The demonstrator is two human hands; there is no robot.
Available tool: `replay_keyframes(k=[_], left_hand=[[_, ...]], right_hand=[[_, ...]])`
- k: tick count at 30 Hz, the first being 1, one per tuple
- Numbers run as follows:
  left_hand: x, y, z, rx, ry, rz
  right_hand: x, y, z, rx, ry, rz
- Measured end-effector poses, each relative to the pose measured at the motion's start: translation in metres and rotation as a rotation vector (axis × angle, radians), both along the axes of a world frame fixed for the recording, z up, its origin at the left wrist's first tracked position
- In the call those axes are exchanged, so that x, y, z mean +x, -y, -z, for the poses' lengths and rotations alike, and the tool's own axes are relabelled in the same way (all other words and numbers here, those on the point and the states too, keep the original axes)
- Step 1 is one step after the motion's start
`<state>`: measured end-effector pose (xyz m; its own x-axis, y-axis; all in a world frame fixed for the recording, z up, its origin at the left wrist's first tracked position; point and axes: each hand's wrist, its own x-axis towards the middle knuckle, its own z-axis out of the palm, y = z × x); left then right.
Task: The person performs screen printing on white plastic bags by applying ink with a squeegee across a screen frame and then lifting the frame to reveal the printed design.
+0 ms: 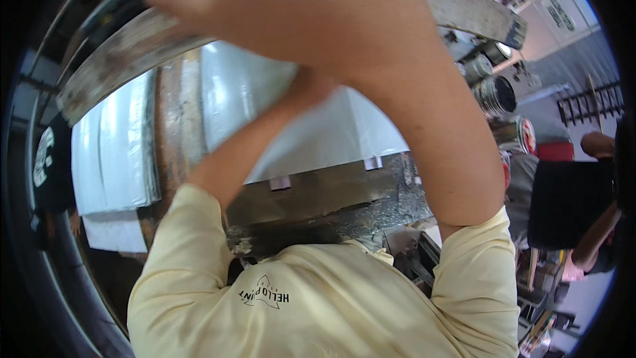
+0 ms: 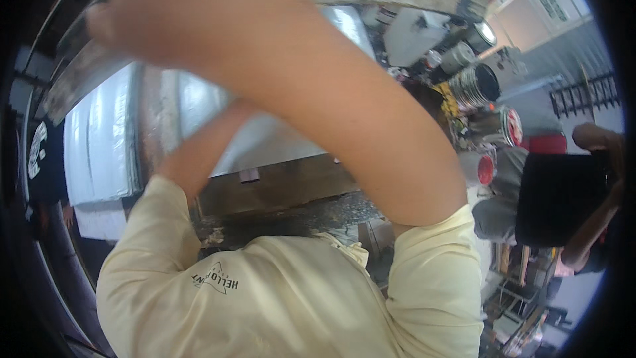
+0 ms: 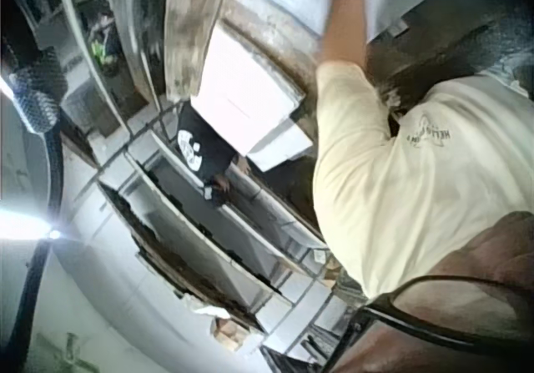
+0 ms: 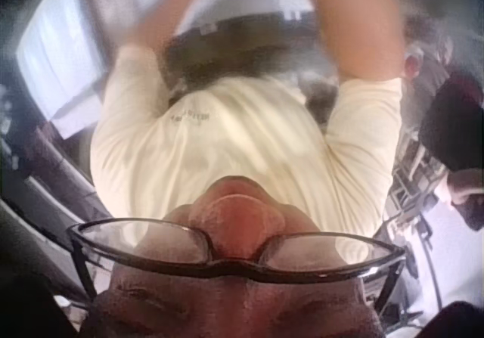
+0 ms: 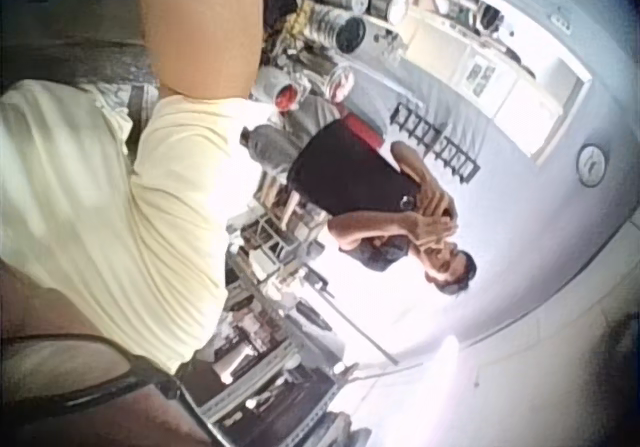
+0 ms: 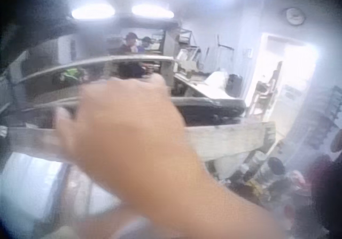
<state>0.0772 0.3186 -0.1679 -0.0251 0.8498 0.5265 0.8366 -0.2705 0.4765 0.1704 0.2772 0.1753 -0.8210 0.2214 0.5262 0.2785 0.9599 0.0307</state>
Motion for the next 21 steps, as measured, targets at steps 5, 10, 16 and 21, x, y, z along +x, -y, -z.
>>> replay_keyframes(k=[5,10,16,21], left_hand=[[0.095,0.117,0.018,-0.084,-0.363,0.063],[0.104,0.137,0.026,-0.080,-0.336,-0.003],[0.112,0.138,0.008,-0.256,-0.321,-0.024],[0.045,0.181,-0.062,0.089,0.240,-0.301]], right_hand=[[-0.010,0.010,-0.036,-0.321,0.214,0.119],[-0.023,0.014,-0.011,-0.192,-0.004,0.064],[-0.011,0.024,-0.017,-0.211,0.034,0.169],[-0.016,0.013,-0.001,-0.084,-0.050,0.182]])
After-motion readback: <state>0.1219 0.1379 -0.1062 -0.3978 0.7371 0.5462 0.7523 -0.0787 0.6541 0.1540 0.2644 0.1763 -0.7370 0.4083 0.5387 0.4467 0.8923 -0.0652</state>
